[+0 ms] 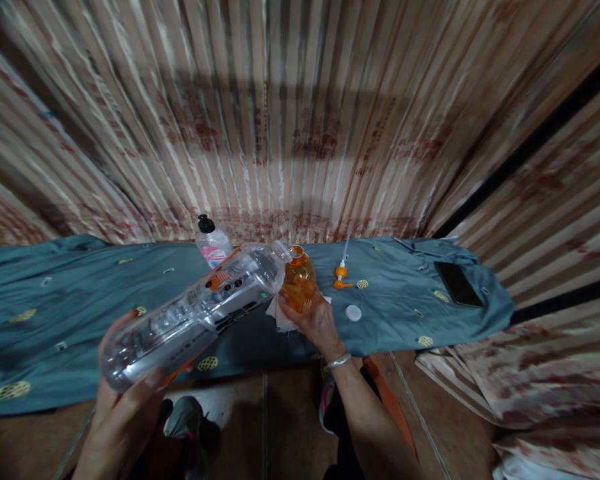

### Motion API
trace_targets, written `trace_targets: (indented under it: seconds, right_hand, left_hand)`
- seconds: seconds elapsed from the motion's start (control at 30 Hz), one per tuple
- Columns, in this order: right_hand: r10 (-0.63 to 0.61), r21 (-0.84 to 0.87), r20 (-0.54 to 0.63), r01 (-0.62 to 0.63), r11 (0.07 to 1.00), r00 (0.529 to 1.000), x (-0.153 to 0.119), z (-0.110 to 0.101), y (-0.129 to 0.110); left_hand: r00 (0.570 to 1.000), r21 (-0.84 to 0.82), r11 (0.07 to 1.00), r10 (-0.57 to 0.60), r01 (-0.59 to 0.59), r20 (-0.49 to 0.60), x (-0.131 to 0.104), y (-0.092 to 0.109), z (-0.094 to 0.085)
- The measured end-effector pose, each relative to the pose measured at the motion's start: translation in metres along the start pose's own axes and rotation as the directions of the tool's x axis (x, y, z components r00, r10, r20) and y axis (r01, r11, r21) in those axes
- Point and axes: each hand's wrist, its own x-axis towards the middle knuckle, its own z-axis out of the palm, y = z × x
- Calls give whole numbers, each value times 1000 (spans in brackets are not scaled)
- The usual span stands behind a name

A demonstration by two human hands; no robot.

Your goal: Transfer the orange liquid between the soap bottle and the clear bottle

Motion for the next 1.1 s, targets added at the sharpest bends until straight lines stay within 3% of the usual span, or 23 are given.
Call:
trace_targets:
  seconds: [0.2,0.87,1.1]
  right_hand:
    - [86,83,-2,-85,993,996,-1,-1,-10]
    - [100,103,-6,-99,990,995,0,-5,-23]
    - [114,130,6,-114,985,993,1,-6,-19]
  left_hand:
    - [1000,-7,1000,-20,20,-8,-2,3,5]
    - [1000,30,1000,-1,1,5,-5,4,6]
    - [1000,-30,999,-15,15,-19,-8,5,11]
